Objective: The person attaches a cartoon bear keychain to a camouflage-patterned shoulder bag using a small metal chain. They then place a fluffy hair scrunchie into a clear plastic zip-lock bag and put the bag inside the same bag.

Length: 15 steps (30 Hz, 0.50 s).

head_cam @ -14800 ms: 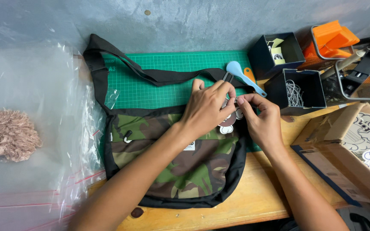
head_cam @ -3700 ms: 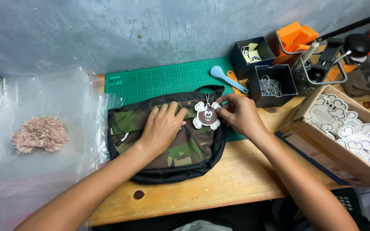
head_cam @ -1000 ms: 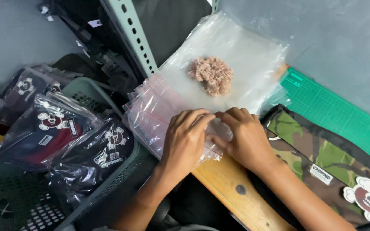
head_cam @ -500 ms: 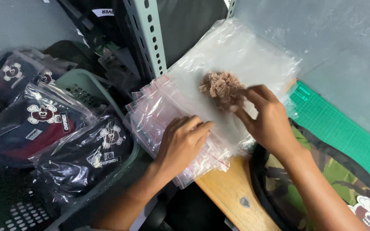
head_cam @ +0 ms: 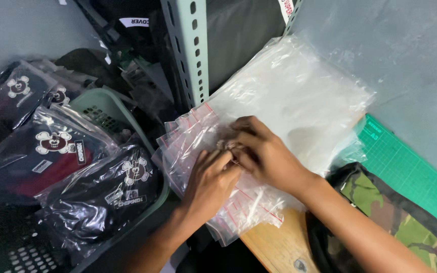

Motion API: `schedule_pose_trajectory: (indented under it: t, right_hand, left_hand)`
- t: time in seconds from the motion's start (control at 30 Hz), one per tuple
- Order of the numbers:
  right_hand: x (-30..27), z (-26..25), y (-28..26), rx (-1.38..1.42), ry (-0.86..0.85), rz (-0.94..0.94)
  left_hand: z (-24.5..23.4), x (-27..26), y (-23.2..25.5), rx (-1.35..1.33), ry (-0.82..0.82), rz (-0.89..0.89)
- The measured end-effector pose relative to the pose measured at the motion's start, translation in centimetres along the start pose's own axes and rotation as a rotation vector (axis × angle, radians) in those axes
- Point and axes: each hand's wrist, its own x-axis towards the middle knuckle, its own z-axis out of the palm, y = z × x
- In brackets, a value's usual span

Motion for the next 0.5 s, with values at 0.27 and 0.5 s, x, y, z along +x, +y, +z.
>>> schedule_pose_trajectory:
  t: [0.27, 0.5]
  right_hand:
    - [1.1, -0.6, 10.3, -0.359, -0.164, -0.123]
    - [3.2, -4.1, 20.4, -0.738, 0.049, 0.082]
  left_hand:
    - [-1.3, 0.6, 0.1, -0.063, -0.098, -0.067]
    - [-1.6, 1.1, -0.4, -0.059, -0.121, -0.049]
